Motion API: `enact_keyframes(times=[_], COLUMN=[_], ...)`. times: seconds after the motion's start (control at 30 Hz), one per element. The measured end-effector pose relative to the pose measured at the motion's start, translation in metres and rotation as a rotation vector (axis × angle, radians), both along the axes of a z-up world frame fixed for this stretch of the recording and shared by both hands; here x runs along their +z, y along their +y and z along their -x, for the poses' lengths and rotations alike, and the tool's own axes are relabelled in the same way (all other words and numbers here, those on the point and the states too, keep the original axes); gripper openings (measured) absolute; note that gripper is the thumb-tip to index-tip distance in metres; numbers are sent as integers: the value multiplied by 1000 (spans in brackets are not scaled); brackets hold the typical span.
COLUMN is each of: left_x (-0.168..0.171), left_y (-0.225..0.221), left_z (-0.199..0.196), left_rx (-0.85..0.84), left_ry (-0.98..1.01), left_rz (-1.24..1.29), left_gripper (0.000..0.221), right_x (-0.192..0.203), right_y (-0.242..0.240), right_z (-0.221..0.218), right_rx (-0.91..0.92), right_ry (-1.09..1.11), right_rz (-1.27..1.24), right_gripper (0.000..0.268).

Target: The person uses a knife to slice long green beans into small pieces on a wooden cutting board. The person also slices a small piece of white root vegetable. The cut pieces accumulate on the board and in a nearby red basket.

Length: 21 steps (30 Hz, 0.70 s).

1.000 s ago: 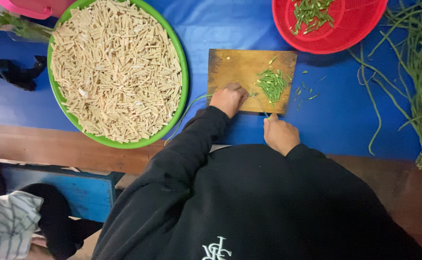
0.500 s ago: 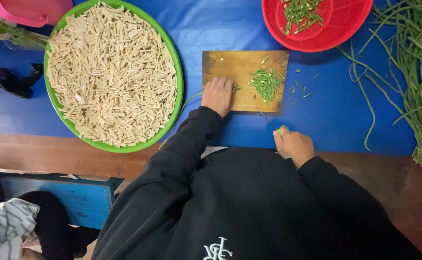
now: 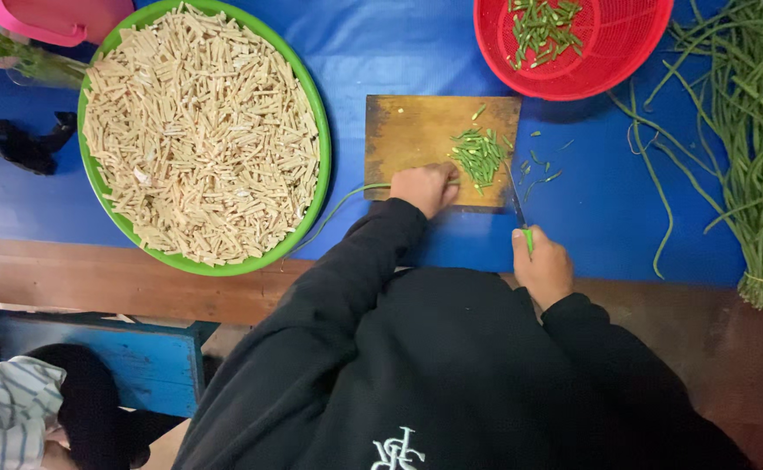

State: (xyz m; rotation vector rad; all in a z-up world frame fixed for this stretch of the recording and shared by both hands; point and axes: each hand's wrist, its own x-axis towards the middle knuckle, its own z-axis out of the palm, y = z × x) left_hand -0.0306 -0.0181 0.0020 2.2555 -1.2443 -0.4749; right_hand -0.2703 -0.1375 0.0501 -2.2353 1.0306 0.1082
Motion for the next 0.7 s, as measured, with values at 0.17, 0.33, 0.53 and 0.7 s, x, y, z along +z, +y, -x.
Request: enact_keyframes(times=[0.17, 0.33, 0.53, 0.7], left_x=[0, 24, 33, 13], left_y=[17, 28, 27, 35], left_z=[-2, -7, -22, -29], left_rx=[-271, -291, -195, -237], left_ry=[-10, 58, -94, -201], left_rz=[-69, 39, 72, 225], left_gripper=[18, 35, 32, 45], right_x=[-2, 0, 5, 6], right_y=[-2, -2, 0, 1], right_z=[-4, -11, -22, -30], right_rx=[-14, 0, 3, 36], right_ry=[-2, 29, -21, 8], right_rz=[-25, -89, -100, -133], right_gripper=[39, 40, 39, 40])
